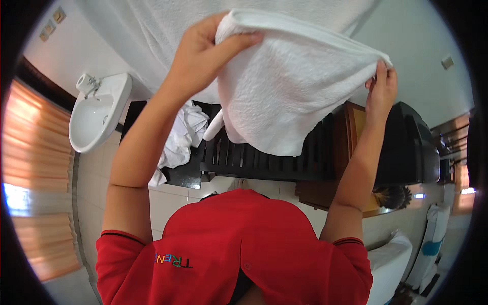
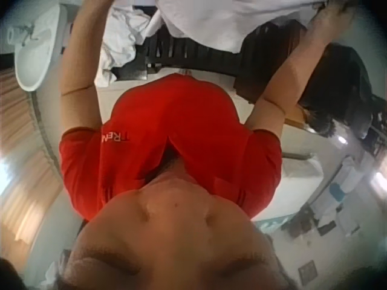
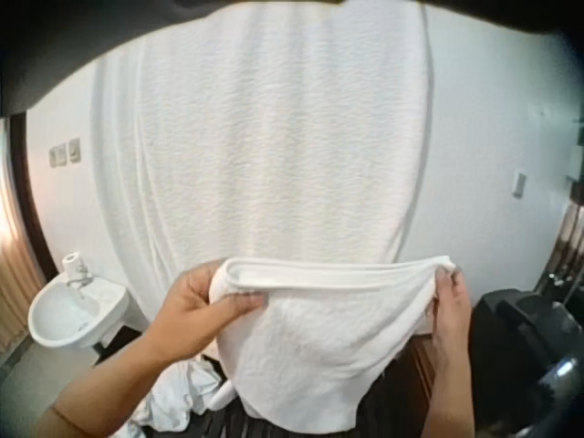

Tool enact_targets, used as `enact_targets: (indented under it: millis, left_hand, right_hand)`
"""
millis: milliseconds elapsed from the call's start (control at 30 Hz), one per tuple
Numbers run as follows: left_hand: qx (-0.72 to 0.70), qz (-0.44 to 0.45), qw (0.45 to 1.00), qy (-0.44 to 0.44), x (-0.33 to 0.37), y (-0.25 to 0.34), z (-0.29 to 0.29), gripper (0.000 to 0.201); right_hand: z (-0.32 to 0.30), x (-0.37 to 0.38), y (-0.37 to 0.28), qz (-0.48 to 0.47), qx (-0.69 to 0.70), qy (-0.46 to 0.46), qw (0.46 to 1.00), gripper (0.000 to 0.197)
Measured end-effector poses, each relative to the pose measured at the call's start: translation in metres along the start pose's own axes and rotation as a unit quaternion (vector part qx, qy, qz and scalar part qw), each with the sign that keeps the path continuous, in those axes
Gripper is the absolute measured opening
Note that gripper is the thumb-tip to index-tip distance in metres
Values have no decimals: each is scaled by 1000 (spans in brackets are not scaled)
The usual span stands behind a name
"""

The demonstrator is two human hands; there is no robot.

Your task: The person folds several white towels of varying sizes on a dark wooden bench. They pick up each towel, unfold it, and fold it into a neat rectangular shape, stacking the finished towels on the bench next to a sink.

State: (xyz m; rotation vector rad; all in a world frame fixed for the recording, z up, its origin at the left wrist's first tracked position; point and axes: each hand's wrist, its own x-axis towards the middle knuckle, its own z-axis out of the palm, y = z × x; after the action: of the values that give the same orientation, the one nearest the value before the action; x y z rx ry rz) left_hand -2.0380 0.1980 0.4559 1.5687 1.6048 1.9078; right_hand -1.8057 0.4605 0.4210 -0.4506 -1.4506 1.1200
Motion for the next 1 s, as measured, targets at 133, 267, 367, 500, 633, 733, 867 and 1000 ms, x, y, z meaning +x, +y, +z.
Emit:
enact_targets:
  millis: [133, 267, 367, 500, 633, 733, 867, 1000]
  left_hand:
    - [-23, 8, 996, -85, 32, 29, 11, 18]
    - [-87, -52, 984, -144, 43, 57, 36, 27]
    - [-103, -64, 972, -202, 47, 52, 49, 27]
    - [-54, 5, 977, -207, 35, 53, 69, 33]
    - [-142, -18, 964, -224, 16, 63, 94, 33]
    - [-110, -41, 958, -262, -2, 59, 101, 34]
    - [-116, -159, 930, -310, -44, 32, 89, 37]
    - [-96, -274, 913, -287, -111, -38, 48, 50]
  right_hand:
    - [-16, 28, -20, -31, 24, 37, 999, 20]
    - [-25, 38, -28, -25, -43, 41, 998, 17]
    - [-45, 39, -26, -7, -34, 65, 997, 18]
    - [-79, 55, -37, -27, -94, 78, 992, 22]
    - [-86, 92, -73, -74, -93, 61, 991, 23]
    - [-84, 102, -73, -58, -137, 11, 989, 27]
    - [-49, 93, -16, -71, -177, -108, 976, 23]
    - [55, 16, 63, -5, -147, -168, 975, 15]
